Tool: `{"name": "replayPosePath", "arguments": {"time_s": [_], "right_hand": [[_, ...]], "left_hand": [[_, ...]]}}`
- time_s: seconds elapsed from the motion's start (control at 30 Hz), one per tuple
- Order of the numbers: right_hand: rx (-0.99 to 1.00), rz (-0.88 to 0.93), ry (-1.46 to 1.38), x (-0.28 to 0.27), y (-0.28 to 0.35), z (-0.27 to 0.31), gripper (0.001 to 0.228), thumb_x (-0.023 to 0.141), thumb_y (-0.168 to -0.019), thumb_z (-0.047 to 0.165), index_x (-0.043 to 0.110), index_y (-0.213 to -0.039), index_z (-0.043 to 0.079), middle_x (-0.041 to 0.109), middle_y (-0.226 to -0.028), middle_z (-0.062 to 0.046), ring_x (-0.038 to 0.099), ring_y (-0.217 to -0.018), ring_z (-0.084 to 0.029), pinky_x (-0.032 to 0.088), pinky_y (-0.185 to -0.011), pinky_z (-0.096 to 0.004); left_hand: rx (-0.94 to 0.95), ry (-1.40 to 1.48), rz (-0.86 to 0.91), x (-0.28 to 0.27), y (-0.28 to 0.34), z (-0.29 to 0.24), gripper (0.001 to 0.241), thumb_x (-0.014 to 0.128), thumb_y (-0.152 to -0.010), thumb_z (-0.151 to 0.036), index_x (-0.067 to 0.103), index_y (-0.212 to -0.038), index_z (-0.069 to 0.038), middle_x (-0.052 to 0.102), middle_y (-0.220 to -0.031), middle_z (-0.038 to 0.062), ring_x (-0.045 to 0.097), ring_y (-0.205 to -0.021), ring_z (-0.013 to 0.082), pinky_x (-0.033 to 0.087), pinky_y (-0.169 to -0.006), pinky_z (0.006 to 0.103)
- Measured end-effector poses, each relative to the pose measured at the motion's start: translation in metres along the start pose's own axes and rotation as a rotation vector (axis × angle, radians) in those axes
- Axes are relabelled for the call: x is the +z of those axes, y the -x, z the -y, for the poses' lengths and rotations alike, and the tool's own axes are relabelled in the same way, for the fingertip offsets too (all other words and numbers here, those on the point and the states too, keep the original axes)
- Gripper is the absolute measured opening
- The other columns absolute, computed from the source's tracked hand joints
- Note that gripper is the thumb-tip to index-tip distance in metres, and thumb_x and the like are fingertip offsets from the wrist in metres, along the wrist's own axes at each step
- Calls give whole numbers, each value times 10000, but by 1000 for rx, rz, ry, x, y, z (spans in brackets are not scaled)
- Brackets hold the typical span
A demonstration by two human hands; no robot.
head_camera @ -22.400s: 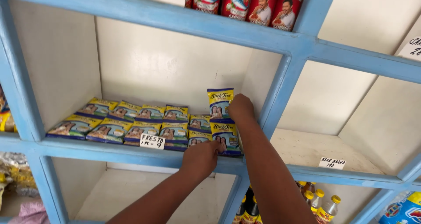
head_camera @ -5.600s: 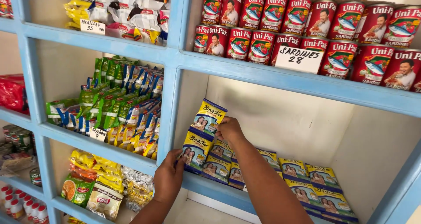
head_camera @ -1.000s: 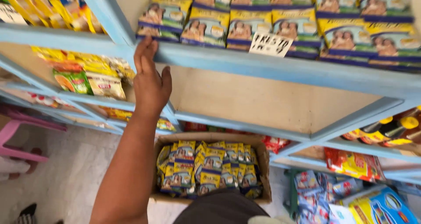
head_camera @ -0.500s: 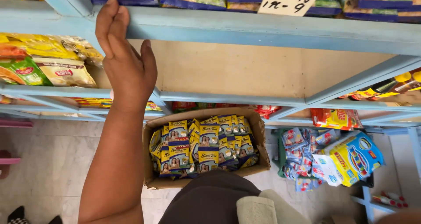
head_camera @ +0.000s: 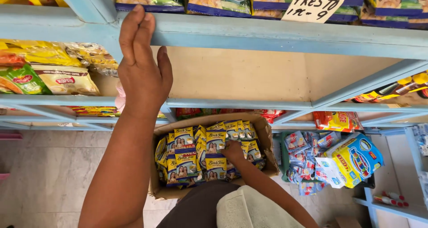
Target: Stocking grocery store shelves with milk powder sachets from a cardboard box.
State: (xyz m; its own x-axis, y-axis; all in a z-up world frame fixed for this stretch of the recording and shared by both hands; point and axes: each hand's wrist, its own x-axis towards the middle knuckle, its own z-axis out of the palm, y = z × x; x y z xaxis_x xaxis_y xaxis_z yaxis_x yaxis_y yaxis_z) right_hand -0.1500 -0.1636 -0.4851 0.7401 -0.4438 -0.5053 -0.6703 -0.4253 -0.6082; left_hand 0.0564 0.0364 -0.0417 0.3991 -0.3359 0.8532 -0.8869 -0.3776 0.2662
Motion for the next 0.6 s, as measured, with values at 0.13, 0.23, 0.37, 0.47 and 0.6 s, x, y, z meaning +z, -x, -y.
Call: {"name": "replayPosePath", "arguments": {"time_s": [0.13, 0.23, 0.37, 0.47, 0.6], "right_hand": [[-530, -36, 574, 39, -51, -54, 146, 752, -855, 224, 723, -922, 99, 622, -996, -142, 607, -857, -299, 533, -744, -438], [-362, -28, 277, 25, -38, -33, 155, 779, -845, 170, 643, -852, 97, 625, -918, -178, 628, -815, -364, 543, -736, -539], [33, 169, -477, -18, 11, 7, 123, 648, -979, 70, 526, -966, 60, 552, -944, -125, 563, -861, -285, 445, -759, -454], [-15, 251, -841, -52, 41, 15, 121, 602, -977, 39, 520, -1049, 91, 572, -990, -46, 582, -932, -217, 483, -818, -435], [-227, 372, -1203, -109, 87, 39, 344, 629, -908, -19, 548, -1219, 102, 631, -1149, -20, 624, -1084, -180, 506, -964, -411]], "left_hand": [[2, -20, -15, 1, -3, -4, 633, 700, -1008, 124, 397, -1535, -51, 374, -1597, 113, 475, -1494, 319, 529, -1210, 325], [14, -10, -39, -1, -3, -8, 637, 683, -1011, 130, 386, -1544, -53, 362, -1604, 105, 469, -1501, 308, 484, -1195, 332], [-34, -43, 8, -7, -3, -13, 625, 687, -1001, 101, 401, -1539, -36, 372, -1607, 119, 478, -1497, 323, 517, -1173, 343], [-26, -54, 11, -8, -6, -20, 617, 693, -1008, 83, 402, -1540, -31, 362, -1622, 117, 481, -1499, 326, 534, -1155, 342], [-165, 38, 73, -21, -9, -47, 671, 697, -962, 71, 406, -1562, -3, 337, -1670, 189, 579, -1427, 336, 586, -777, 292]]}}
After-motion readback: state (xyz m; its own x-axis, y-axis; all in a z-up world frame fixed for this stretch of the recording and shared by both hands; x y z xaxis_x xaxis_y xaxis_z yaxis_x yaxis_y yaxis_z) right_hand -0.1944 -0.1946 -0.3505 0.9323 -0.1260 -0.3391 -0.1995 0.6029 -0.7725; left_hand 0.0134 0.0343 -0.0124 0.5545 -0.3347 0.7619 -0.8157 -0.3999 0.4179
